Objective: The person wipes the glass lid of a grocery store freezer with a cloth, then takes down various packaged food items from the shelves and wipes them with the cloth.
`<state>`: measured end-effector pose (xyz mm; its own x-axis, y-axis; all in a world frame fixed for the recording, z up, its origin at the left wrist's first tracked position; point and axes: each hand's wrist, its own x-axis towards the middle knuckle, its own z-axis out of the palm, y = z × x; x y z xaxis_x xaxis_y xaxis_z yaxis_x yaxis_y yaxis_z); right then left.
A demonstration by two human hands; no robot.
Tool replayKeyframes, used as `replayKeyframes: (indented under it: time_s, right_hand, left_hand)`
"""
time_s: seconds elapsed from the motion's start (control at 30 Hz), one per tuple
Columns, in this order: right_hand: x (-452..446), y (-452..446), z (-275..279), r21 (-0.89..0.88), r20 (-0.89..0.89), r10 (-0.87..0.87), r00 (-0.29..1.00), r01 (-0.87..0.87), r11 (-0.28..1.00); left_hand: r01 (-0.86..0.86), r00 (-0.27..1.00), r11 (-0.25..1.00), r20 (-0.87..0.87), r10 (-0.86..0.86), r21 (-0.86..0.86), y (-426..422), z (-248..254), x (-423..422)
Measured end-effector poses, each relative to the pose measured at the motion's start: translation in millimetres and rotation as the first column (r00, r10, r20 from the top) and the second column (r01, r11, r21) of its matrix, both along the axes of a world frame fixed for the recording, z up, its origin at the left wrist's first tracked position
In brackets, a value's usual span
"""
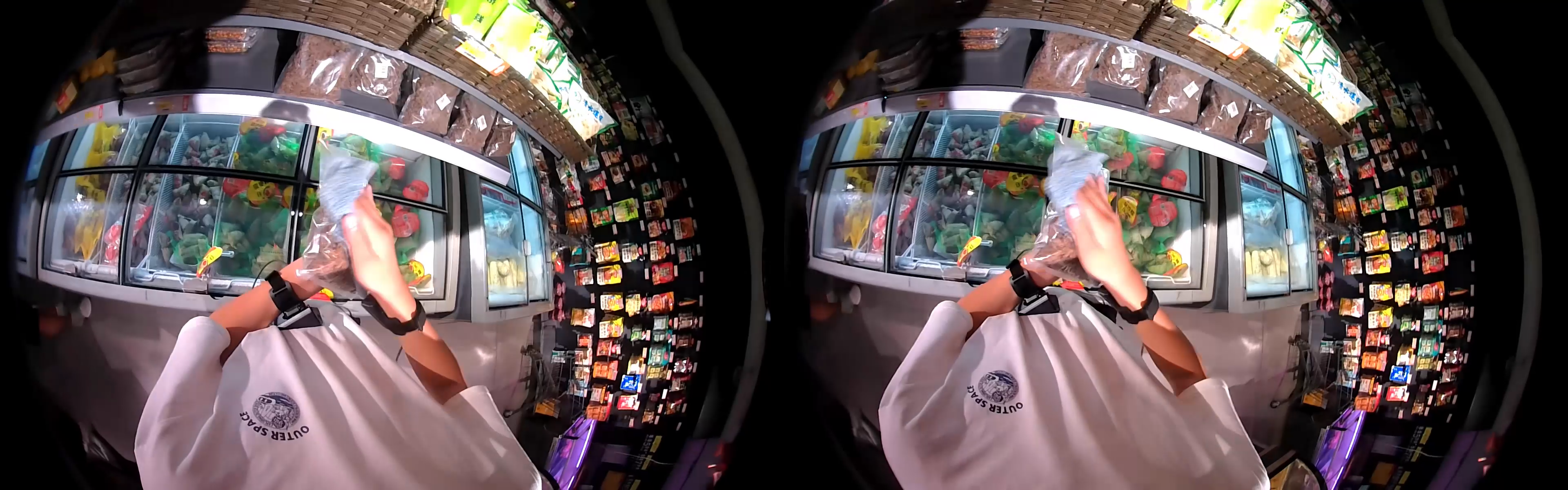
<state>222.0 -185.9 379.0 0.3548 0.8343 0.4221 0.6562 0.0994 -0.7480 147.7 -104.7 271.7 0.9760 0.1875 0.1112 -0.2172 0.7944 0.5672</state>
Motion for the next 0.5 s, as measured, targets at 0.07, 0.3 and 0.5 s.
replayKeyframes:
  time_s: [0.07, 0.3, 0.5]
  right_hand:
    - [-17, -2, 15, 0.024, 0.271, 0.173, 0.947, -0.186, 0.982]
    - [-11, -37, -41, 0.111, -0.026, 0.072, 0.997, -0.068, 0.992]
    - [11, -32, -42, -0.112, -0.935, -0.129, 0.331, 0.07, 0.991]
  left_hand:
    - [-0.009, 1.0, 1.0, 0.008, 0.009, 0.011, 0, -13, -18]
    - [-0.068, 0.986, 0.976, 0.132, 0.097, -0.206, 8, -27, 7]
    - [-0.319, 0.913, 0.935, -0.317, 0.258, -0.158, 22, 44, 19]
